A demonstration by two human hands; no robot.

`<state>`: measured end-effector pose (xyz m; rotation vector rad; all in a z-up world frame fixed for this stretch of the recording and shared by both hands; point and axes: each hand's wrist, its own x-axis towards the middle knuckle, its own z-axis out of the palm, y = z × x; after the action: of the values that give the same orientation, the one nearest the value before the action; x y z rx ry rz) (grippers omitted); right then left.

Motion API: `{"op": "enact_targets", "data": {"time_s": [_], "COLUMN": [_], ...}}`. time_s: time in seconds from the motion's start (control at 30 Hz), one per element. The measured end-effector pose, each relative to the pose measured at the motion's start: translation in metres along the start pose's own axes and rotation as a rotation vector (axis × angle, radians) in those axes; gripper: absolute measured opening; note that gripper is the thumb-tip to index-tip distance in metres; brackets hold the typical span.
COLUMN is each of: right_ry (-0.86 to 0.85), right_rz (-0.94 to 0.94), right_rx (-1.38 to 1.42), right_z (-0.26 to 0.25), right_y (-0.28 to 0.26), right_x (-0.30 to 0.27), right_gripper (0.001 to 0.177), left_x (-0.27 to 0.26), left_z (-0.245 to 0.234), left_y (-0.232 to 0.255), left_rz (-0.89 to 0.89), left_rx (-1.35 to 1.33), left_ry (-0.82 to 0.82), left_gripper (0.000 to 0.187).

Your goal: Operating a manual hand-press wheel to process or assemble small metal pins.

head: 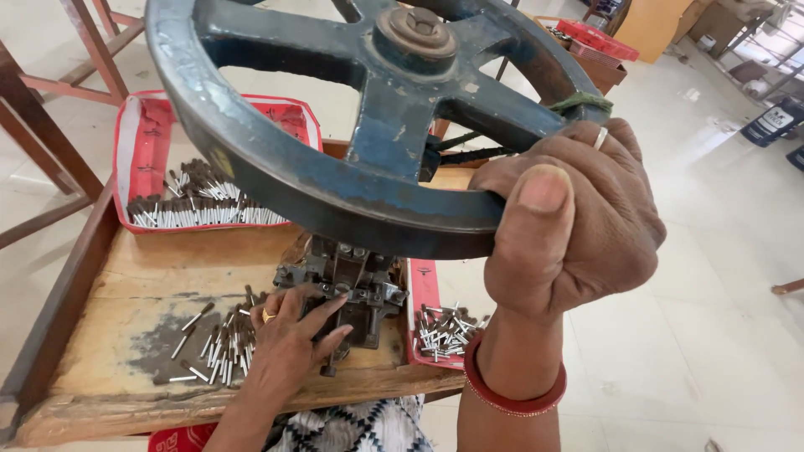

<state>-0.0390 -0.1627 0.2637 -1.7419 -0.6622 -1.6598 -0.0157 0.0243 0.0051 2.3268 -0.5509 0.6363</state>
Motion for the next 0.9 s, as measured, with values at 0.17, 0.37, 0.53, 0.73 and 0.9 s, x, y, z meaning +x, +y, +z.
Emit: {"op": "enact_targets", "data": {"time_s": [0.17,0.37,0.53,0.73,0.9], "right_ry": [-0.07,-0.204,-0.245,-0.132,-0.104], "right_rz": [0.005,-0.167,-0.318,-0.035,-0.027], "right_rx": [-0.046,-0.575,-0.636,-0.079,-0.005], "right_z": [-0.003,0.061,0.043,-0.006,-0.009], "right_y": [-0.013,-0.076,-0.069,-0.006,0.003], "right_x": [0.009,0.017,0.025,0.011,0.008], "right_gripper": [0.055,0.036,0.047,0.046,0.056], "left_x": [0.007,0.015,0.012,0.01,0.001], "left_z": [-0.001,0.0,0.011,0.018,0.055], "left_y": [-0.006,-0.013,-0.008,0.018,0.015], "left_rz": [-0.005,0.022,0.045,-0.005,0.11], "left_rx": [-0.037,-0.035,0.014,0.067,-0.028], "left_ry": [0.009,0.065,0.006,0.087,0.183], "left_gripper": [0.038,0.032,0.029,0.036,0.028]}}
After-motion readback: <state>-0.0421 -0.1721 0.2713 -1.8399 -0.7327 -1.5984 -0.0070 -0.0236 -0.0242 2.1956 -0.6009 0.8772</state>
